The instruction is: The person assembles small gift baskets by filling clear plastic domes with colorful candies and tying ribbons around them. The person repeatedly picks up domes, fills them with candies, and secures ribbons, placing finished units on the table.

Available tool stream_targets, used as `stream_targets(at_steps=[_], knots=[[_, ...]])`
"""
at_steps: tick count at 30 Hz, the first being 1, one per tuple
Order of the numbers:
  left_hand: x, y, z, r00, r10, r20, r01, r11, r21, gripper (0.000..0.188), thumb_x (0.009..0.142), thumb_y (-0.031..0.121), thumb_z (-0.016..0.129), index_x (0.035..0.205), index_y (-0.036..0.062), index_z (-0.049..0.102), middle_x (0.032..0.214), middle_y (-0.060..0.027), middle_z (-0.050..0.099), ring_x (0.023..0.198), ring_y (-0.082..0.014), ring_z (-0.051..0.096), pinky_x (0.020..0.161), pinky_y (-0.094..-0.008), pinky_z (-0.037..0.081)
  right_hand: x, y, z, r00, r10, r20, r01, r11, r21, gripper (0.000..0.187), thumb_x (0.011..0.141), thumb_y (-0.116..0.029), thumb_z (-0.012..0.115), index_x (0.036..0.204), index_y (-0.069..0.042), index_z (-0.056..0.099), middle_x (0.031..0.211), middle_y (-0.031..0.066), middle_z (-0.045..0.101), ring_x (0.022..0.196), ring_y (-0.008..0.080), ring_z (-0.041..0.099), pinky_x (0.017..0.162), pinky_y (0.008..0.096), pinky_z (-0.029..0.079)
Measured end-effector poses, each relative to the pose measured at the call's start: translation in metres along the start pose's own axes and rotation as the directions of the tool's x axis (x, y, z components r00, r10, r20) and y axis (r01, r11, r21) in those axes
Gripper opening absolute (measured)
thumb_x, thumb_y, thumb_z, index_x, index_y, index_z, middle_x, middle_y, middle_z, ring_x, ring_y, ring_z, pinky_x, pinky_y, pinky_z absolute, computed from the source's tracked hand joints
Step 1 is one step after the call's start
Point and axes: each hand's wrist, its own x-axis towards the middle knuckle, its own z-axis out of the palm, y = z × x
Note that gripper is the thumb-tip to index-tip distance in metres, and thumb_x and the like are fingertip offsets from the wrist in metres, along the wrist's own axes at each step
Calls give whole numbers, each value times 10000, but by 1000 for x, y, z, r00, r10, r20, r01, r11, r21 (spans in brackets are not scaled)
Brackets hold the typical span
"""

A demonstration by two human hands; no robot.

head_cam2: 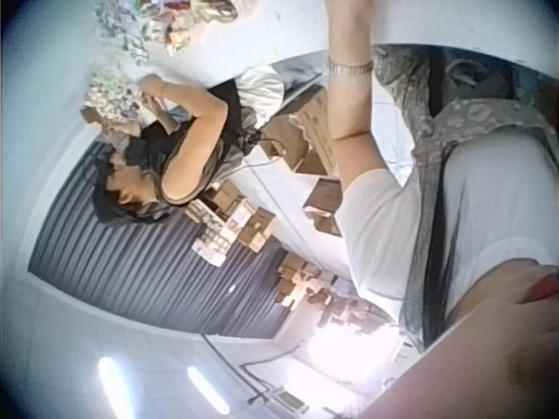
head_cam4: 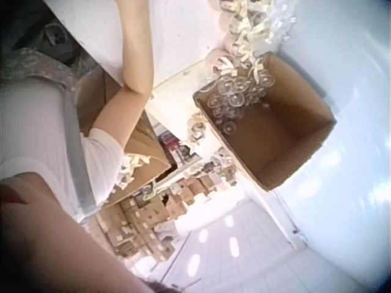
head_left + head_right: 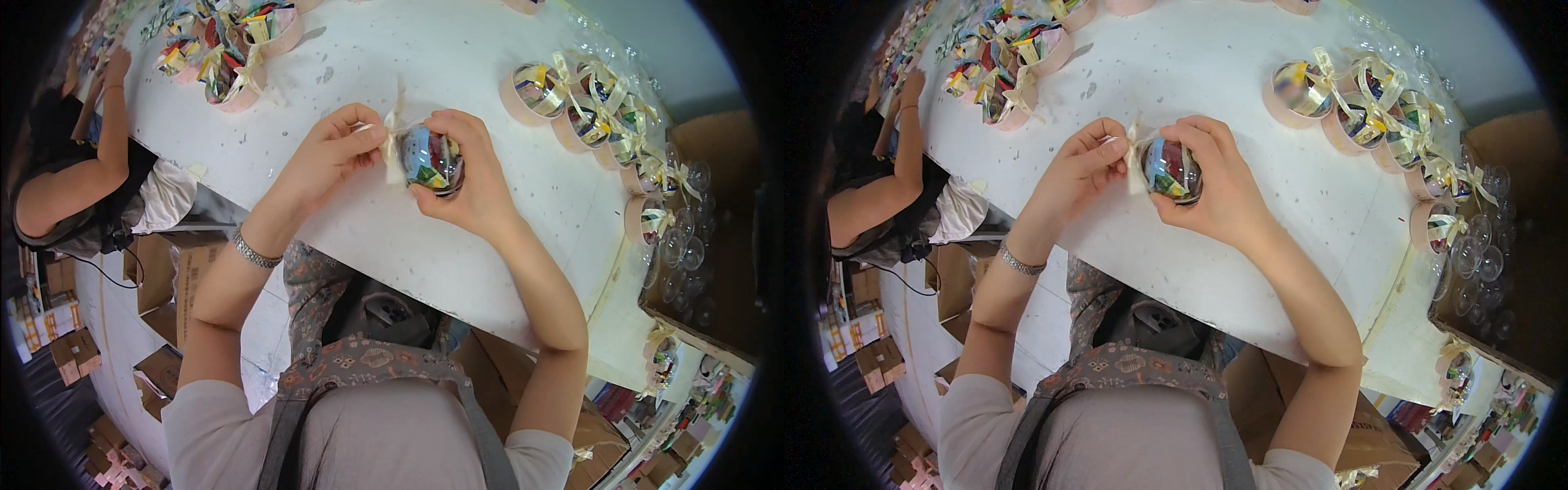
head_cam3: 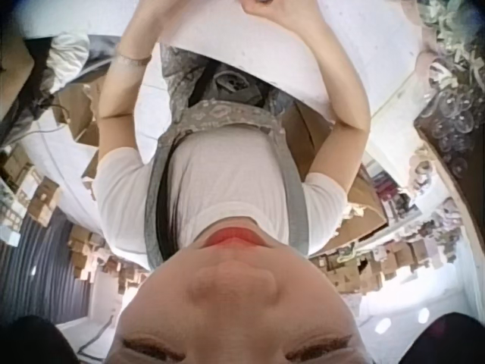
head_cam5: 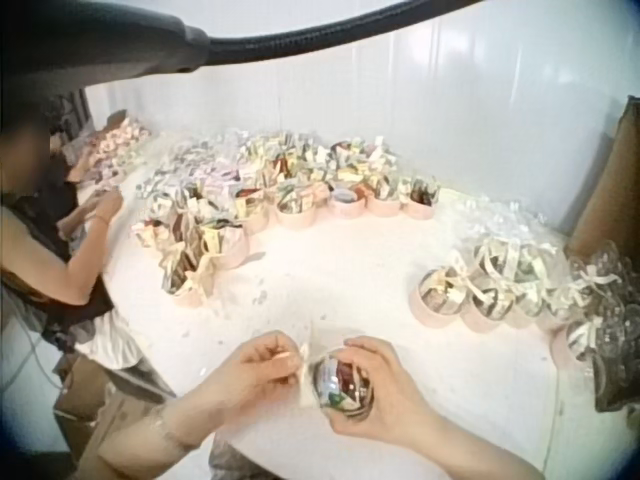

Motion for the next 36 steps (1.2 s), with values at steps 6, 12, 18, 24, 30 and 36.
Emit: stream_targets(at_steps=[6, 12, 18, 24, 30, 36], knots=[[-7, -1, -19, 993, -110, 38, 114, 983, -145, 116, 909, 87, 639, 994, 74, 561, 874, -3, 618, 791, -78, 560, 694, -212, 442, -1, -5, 3, 999, -2, 40, 2, 1000, -12, 648, 622, -158, 796, 1216, -117, 541, 1222, 144, 489, 1101, 331, 550, 889, 398, 521], [-4, 16, 4, 995, 100, 15, -101, 990, 101, 155, 899, 76, 652, 1024, 65, 560, 884, 8, 617, 852, -67, 566, 725, -218, 459, -1, -24, 3, 992, 71, 105, -44, 969, -244, 645, 648, -227, 799, 1230, -124, 541, 1239, 150, 496, 1090, 335, 568, 885, 422, 523], [-14, 63, 45, 1000, -2, -4, 4, 680, 733, 421, 804, 102, 763, 1130, 80, 497, 1013, -12, 582, 975, -122, 595, 865, -284, 486, -4, -31, -2, 980, 150, 131, -99, 938, -332, 751, 699, -230, 780, 1353, -57, 452, 1396, 226, 426, 1148, 401, 547, 923, 439, 504], [-10, 48, 50, 959, 188, 212, -251, 214, 944, 595, 689, -3, 779, 1202, 92, 494, 1178, -35, 571, 1168, -191, 544, 983, -361, 462, 32, -8, -40, 859, 170, 483, -190, 982, -8, 789, 715, -211, 791, 1400, -49, 433, 1376, 213, 471, 1069, 366, 593, 890, 390, 509], [-1, 47, 23, 908, 213, 360, -417, 386, 823, 681, 658, 14, 807, 1263, 81, 500, 1236, -53, 543, 1161, -214, 542, 985, -374, 454, 34, 4, -28, 929, 164, 332, -200, 977, 79, 740, 557, -162, 909, 1184, -30, 538, 1147, 142, 558, 1021, 285, 596, 852, 365, 516], [-1, 44, 29, 947, 245, 207, -293, 397, 870, 737, 613, 136, 867, 1257, 61, 517, 1192, -101, 554, 1122, -283, 544, 936, -369, 472, 25, 2, -13, 970, 149, 193, -158, 987, 32, 752, 519, -166, 930, 1124, -2, 513, 1098, 140, 543, 1015, 313, 583, 881, 379, 507]])
